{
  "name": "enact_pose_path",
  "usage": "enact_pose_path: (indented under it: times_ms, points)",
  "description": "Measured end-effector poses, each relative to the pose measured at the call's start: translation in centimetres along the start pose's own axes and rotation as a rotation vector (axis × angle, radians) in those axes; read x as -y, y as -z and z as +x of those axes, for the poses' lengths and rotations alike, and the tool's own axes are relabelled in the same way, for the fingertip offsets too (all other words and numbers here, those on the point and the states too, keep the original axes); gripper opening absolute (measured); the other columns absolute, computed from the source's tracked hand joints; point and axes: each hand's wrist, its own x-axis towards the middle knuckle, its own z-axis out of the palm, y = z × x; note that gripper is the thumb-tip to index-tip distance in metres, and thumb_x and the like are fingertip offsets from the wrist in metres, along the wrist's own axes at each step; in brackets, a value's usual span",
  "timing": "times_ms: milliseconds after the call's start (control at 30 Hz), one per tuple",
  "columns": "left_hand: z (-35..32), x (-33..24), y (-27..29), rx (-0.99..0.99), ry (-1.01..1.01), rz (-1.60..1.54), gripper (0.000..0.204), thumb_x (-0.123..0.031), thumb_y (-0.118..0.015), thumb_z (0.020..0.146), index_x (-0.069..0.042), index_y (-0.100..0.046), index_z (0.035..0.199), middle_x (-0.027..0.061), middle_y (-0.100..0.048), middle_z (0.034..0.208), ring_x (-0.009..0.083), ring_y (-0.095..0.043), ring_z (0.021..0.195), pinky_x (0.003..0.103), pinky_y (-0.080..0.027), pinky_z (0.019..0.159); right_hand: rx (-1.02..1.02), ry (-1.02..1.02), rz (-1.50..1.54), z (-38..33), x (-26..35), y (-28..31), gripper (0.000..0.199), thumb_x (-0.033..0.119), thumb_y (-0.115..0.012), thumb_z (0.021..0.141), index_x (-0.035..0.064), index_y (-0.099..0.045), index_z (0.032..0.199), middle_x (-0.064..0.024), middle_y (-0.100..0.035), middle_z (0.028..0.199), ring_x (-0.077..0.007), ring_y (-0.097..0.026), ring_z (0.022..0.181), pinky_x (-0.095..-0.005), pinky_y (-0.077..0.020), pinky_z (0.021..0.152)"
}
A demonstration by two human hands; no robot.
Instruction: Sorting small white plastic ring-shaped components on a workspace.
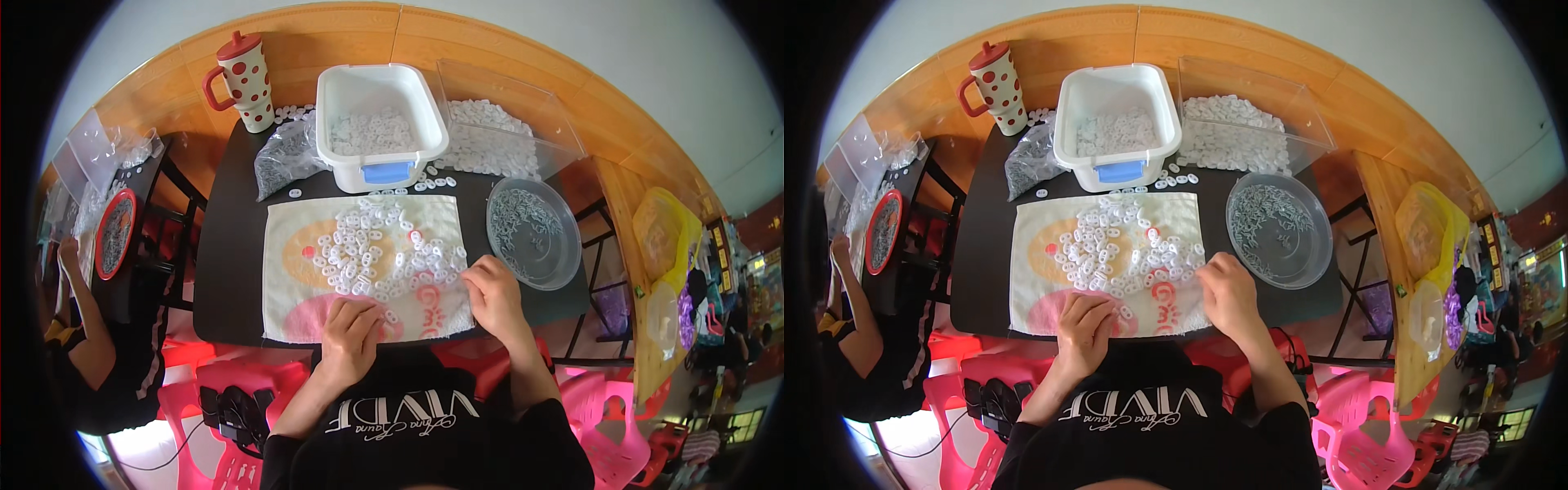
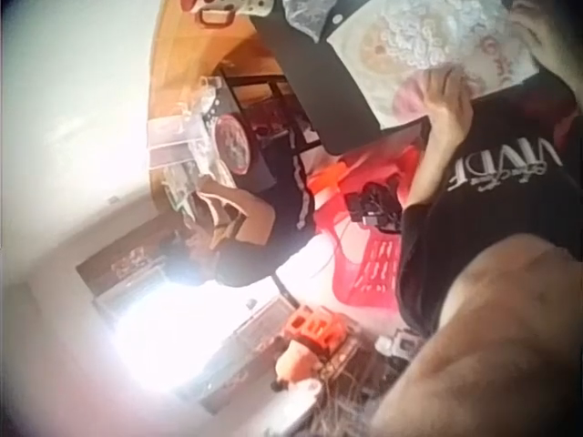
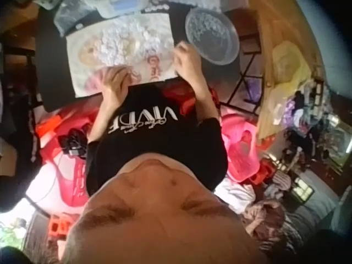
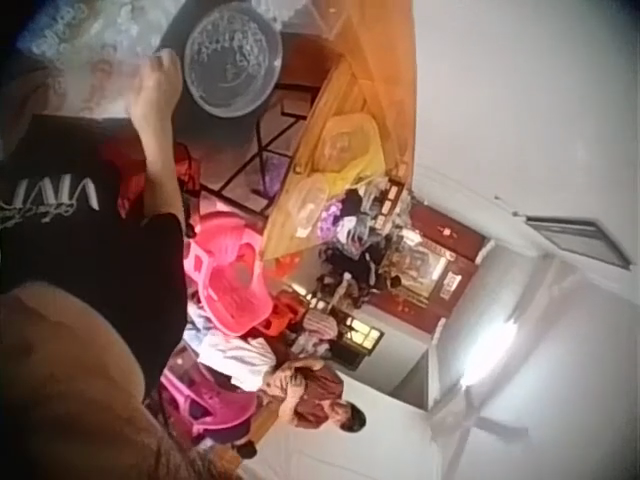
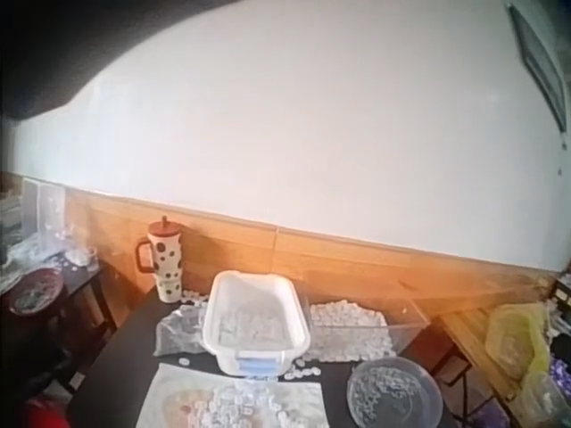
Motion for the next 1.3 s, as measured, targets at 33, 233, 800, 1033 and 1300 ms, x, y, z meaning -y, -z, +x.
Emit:
enact_pose_path:
  times_ms: [33, 233, 800, 1033, 1300]
  points:
    - [0.0, 0.0, 0.0, 0.002, 0.001, 0.001, 0.025, 0.007, -0.068, 0.074, 0.001, -0.067, 0.099, 0.0148, -0.064, 0.095, 0.0335, -0.060, 0.082, 0.040, -0.050, 0.070, 0.012, -0.001, 0.031, -0.2, -0.2, -0.1, 0.017, -0.004, -0.066, 0.072, 0.0043, -0.068, 0.087, -0.0098, -0.057, 0.083, -0.0310, -0.060, 0.077, -0.0397, -0.0486, 0.065]
    - [0.0, -0.4, -0.2, 0.012, -0.005, 0.022, 0.025, 0.007, -0.068, 0.074, 0.002, -0.067, 0.099, 0.0144, -0.064, 0.094, 0.0333, -0.059, 0.083, 0.040, -0.050, 0.070, 0.069, 0.029, -0.054, 0.9, 1.8, -1.3, 0.020, -0.003, -0.066, 0.073, 0.0057, -0.070, 0.091, -0.0090, -0.057, 0.086, -0.0297, -0.060, 0.086, -0.0401, -0.0488, 0.070]
    - [-0.1, -0.7, 0.3, -0.016, 0.016, 0.023, 0.021, 0.006, -0.070, 0.075, 0.002, -0.068, 0.095, 0.0141, -0.066, 0.094, 0.0325, -0.060, 0.081, 0.038, -0.051, 0.070, 0.114, 0.063, -0.070, 3.0, 0.9, -1.9, 0.034, -0.006, -0.063, 0.070, 0.0049, -0.071, 0.101, -0.0142, -0.057, 0.110, -0.0353, -0.053, 0.099, -0.0428, -0.0454, 0.082]
    - [-0.3, -0.3, 0.4, -0.015, 0.030, 0.020, 0.022, 0.006, -0.070, 0.074, 0.002, -0.069, 0.096, 0.0144, -0.066, 0.095, 0.0326, -0.061, 0.083, 0.038, -0.051, 0.071, 0.148, 0.076, -0.070, 4.1, 1.9, -2.7, 0.036, -0.006, -0.062, 0.073, 0.0063, -0.071, 0.105, -0.0150, -0.058, 0.115, -0.0366, -0.053, 0.100, -0.0440, -0.0451, 0.084]
    - [-0.2, -0.1, 0.4, -0.026, 0.035, -0.013, 0.024, 0.006, -0.070, 0.074, 0.001, -0.069, 0.097, 0.0143, -0.066, 0.096, 0.0328, -0.061, 0.084, 0.038, -0.052, 0.071, -0.021, 0.040, -0.017, 4.6, -0.1, -1.5, 0.020, -0.004, -0.066, 0.073, 0.0036, -0.069, 0.091, -0.0156, -0.060, 0.117, -0.0365, -0.054, 0.103, -0.0440, -0.0450, 0.087]
